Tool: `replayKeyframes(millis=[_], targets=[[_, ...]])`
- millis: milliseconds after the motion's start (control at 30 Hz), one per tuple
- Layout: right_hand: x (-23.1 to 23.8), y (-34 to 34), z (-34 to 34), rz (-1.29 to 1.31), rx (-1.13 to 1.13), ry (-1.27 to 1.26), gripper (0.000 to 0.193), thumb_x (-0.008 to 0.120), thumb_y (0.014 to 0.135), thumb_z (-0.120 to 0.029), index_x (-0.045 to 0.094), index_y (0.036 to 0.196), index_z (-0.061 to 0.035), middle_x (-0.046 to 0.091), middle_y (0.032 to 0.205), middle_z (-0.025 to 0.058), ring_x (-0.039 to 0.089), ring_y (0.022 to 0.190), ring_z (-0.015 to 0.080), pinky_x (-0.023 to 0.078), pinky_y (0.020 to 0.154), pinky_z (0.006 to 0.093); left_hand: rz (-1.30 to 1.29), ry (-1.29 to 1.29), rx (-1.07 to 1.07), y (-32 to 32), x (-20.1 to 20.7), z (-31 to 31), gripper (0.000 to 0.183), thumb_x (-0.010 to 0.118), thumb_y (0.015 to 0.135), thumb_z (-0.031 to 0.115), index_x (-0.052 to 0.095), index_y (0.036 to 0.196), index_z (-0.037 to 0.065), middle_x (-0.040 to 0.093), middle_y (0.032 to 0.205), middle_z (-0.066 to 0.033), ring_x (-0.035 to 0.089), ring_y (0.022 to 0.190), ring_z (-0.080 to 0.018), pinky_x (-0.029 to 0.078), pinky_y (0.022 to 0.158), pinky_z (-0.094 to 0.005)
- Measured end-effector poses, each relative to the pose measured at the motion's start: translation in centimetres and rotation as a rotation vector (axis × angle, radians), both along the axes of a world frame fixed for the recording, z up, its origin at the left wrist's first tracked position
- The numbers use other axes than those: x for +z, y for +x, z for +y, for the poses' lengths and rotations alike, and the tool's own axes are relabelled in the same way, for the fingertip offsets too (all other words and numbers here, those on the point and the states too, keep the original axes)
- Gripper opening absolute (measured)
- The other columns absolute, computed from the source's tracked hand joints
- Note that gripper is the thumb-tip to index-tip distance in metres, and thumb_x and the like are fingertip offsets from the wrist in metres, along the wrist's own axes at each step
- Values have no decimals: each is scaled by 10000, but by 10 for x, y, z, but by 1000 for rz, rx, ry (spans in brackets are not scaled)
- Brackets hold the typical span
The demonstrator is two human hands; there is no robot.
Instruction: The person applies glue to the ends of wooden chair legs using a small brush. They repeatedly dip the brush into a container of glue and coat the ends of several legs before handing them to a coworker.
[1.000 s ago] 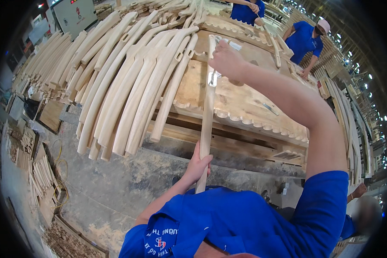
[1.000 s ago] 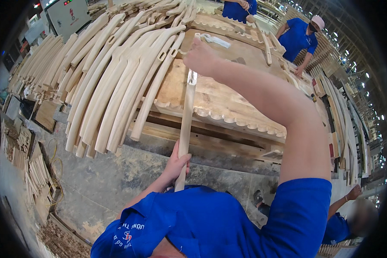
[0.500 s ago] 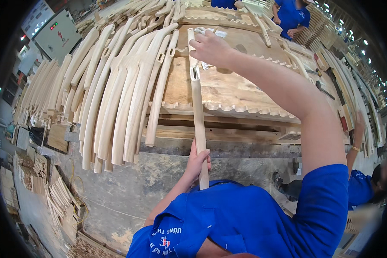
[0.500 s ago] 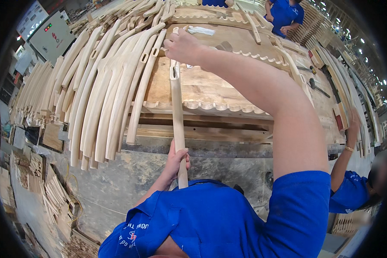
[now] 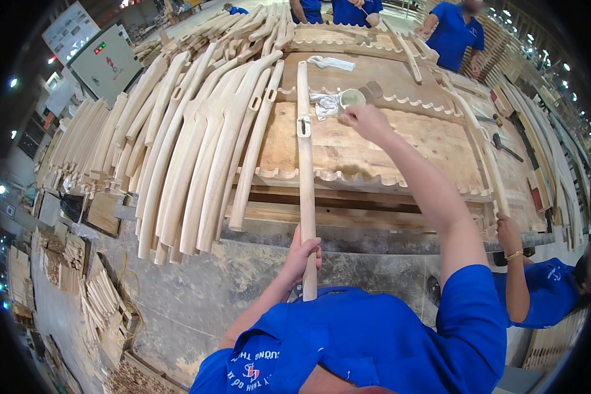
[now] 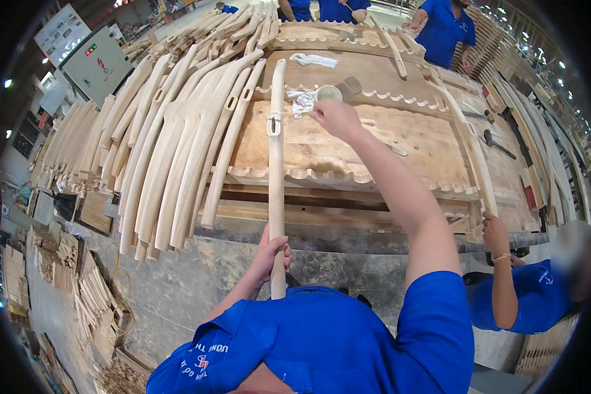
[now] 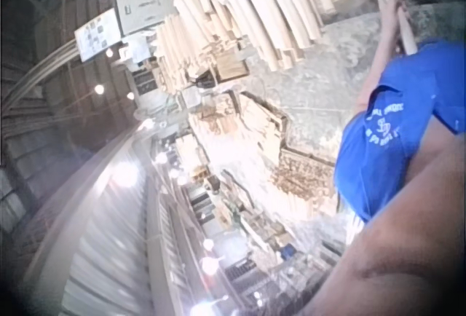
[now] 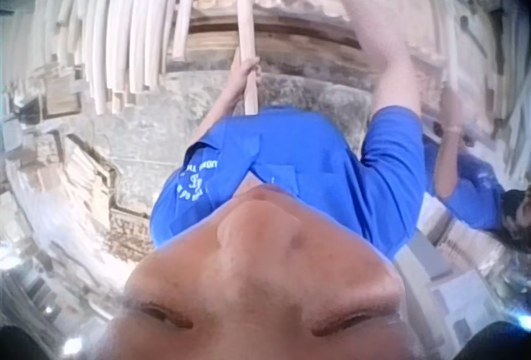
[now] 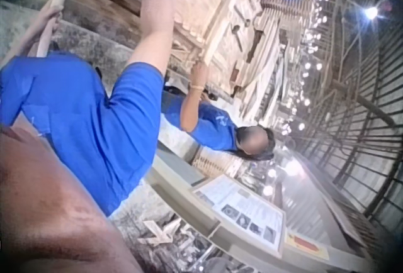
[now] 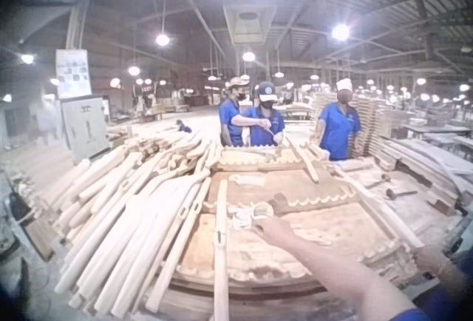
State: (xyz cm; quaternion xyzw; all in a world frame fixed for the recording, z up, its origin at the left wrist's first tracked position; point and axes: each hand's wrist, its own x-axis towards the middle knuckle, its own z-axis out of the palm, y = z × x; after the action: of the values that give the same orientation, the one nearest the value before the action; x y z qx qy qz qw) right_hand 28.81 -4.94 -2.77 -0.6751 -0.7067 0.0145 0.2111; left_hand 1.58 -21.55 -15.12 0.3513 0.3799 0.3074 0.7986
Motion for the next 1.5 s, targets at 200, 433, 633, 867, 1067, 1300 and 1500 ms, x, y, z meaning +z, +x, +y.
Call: replayKeyframes(millis=[200,433,633,867,1067,1300,1500], targets=[[-24,3,-2,157,-50,-33,268,521,878,-325,664,893,-99,666,845,112,628,813,308,490,694,425,42,-28,-4,-1,0,0,535,498,864,121,254,1337,170,475,697,-60,471,480,-131,439,417,-258],[-23,1,3,153,-41,-26,266,539,869,-318,678,921,-97,664,851,130,626,806,304,483,690,408,77,-48,-13,-1,4,-1,517,498,864,129,269,1324,179,475,685,-57,475,479,-129,434,411,-258],[-21,-9,3,147,-54,3,228,574,848,-302,661,859,-91,665,840,106,630,801,293,491,677,409,57,-33,3,0,2,-1,512,497,865,134,269,1321,175,477,682,-55,482,465,-132,434,405,-260],[-27,-9,6,143,-25,107,146,641,799,-240,609,824,-100,650,862,65,624,805,277,488,658,411,47,-36,3,1,3,-1,506,496,864,128,272,1316,162,474,674,-57,477,463,-135,436,406,-260],[-33,-12,6,103,-11,255,80,621,791,-162,563,819,-115,601,824,49,620,787,268,492,635,410,68,-37,0,-1,3,0,515,498,862,124,269,1322,155,478,689,-61,476,471,-132,439,410,-255],[-36,-8,1,95,-23,351,95,623,782,-148,544,818,-110,584,807,48,612,772,268,491,620,410,78,-29,-6,-2,3,0,556,501,863,125,248,1356,165,479,703,-63,479,497,-127,443,420,-253],[-41,-4,-11,108,27,369,115,630,787,-160,535,809,-100,571,792,44,599,752,267,479,612,409,41,-51,-7,-3,-1,1,597,516,864,126,223,1381,181,477,704,-60,483,515,-125,446,428,-252]])
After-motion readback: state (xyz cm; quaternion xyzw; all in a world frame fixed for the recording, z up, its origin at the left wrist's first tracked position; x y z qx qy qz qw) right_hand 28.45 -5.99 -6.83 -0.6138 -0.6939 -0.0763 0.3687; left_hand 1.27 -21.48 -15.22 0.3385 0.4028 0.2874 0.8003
